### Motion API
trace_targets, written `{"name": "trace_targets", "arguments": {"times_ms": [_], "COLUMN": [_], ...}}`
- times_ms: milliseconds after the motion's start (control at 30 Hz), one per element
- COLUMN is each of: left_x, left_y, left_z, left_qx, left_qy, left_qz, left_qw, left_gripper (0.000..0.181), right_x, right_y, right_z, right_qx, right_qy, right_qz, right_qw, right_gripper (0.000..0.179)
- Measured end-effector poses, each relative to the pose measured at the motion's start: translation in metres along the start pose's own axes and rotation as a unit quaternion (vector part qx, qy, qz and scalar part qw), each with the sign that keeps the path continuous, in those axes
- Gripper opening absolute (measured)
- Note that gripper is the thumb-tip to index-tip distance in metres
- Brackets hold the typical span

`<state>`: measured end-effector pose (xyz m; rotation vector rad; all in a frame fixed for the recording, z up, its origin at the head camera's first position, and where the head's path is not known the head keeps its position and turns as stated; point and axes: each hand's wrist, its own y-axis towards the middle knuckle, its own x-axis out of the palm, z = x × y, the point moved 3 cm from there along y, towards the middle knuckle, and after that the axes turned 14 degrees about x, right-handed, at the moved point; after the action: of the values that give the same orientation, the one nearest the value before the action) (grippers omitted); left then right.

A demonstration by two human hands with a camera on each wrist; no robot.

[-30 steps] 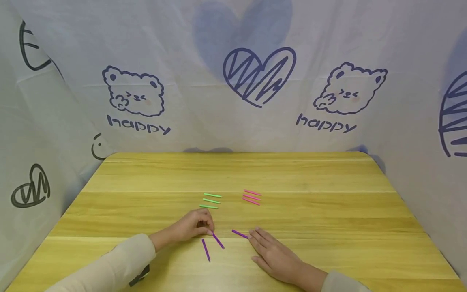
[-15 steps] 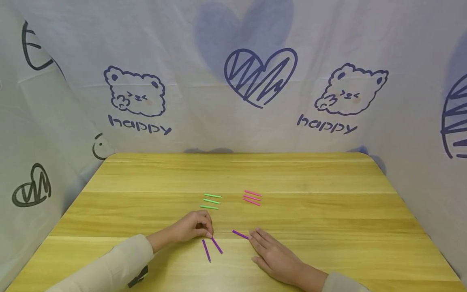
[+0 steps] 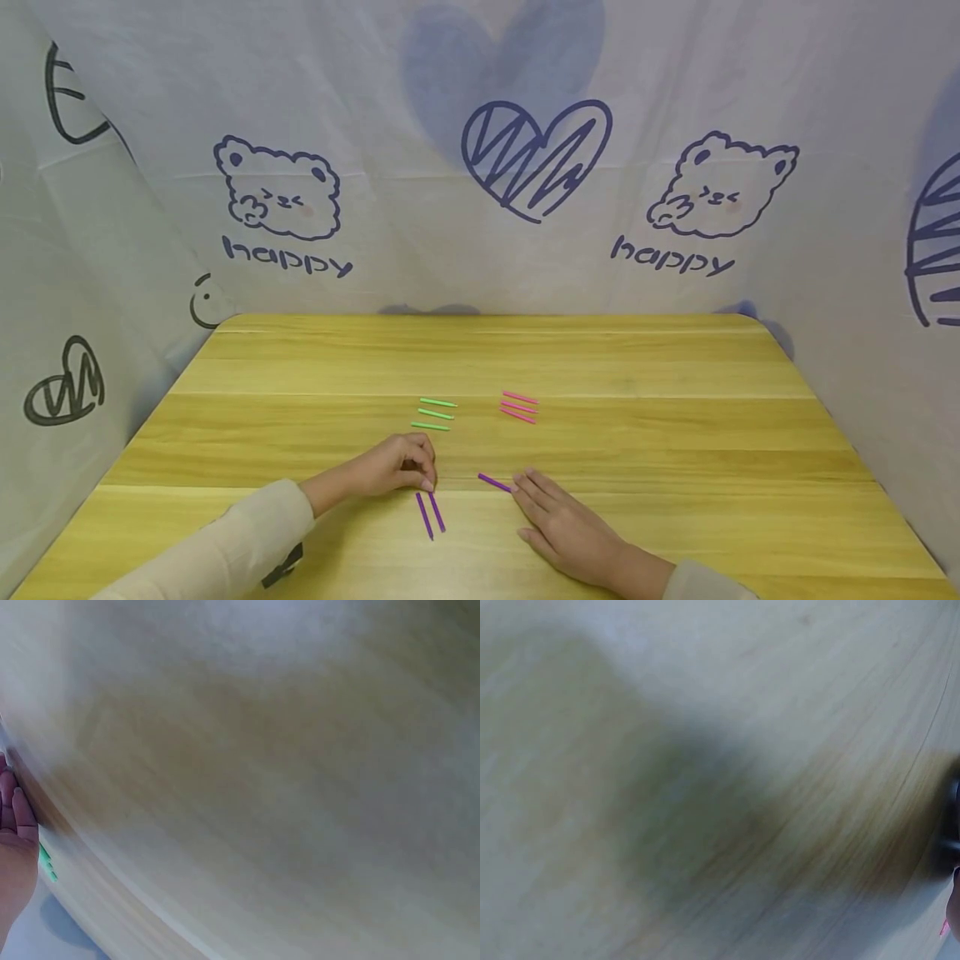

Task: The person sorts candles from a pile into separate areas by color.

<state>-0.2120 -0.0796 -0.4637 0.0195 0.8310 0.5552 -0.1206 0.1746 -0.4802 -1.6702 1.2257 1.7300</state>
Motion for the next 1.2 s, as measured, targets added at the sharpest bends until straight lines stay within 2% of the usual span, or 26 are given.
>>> {"name": "trace_targets", "arguments": {"times_ms": [233, 433, 533, 667, 833, 900, 967, 1100, 1200], "left_x": [0.0, -0.001, -0.001, -0.003, -0.004, -0.003, -0.002, 0.003, 0.006], "left_y": [0.0, -0.001, -0.003, -0.004, -0.009, -0.012, -0.015, -0.024, -0.03], "left_z": [0.002, 0.004, 0.006, 0.01, 0.019, 0.022, 0.026, 0.033, 0.038], "left_qx": [-0.011, -0.027, -0.032, -0.039, -0.054, -0.063, -0.068, -0.068, -0.039], "left_qy": [-0.003, -0.009, 0.004, 0.047, 0.085, 0.099, 0.121, 0.162, 0.207], "left_qz": [0.004, 0.027, 0.039, 0.072, 0.128, 0.139, 0.139, 0.114, 0.086], "left_qw": [0.9999, 0.9992, 0.9987, 0.9956, 0.9866, 0.9833, 0.9804, 0.9779, 0.9738], "left_gripper": [0.007, 0.009, 0.009, 0.013, 0.021, 0.025, 0.031, 0.043, 0.048], "right_x": [0.0, 0.001, 0.002, 0.001, -0.001, -0.001, -0.002, -0.002, -0.001], "right_y": [0.0, 0.0, 0.001, 0.004, 0.01, 0.013, 0.015, 0.02, 0.023], "right_z": [-0.001, 0.0, 0.001, 0.001, 0.001, 0.0, 0.0, -0.002, -0.004], "right_qx": [0.0, 0.002, -0.001, -0.001, 0.012, 0.021, 0.027, 0.018, 0.009], "right_qy": [-0.001, 0.004, 0.007, 0.015, 0.041, 0.055, 0.068, 0.086, 0.093], "right_qz": [0.0, -0.003, -0.003, 0.007, 0.018, 0.023, 0.032, 0.065, 0.092], "right_qw": [1.0, 1.0, 1.0, 0.9999, 0.9989, 0.998, 0.9968, 0.994, 0.9914], "right_gripper": [0.047, 0.047, 0.047, 0.046, 0.042, 0.041, 0.04, 0.038, 0.034]}}
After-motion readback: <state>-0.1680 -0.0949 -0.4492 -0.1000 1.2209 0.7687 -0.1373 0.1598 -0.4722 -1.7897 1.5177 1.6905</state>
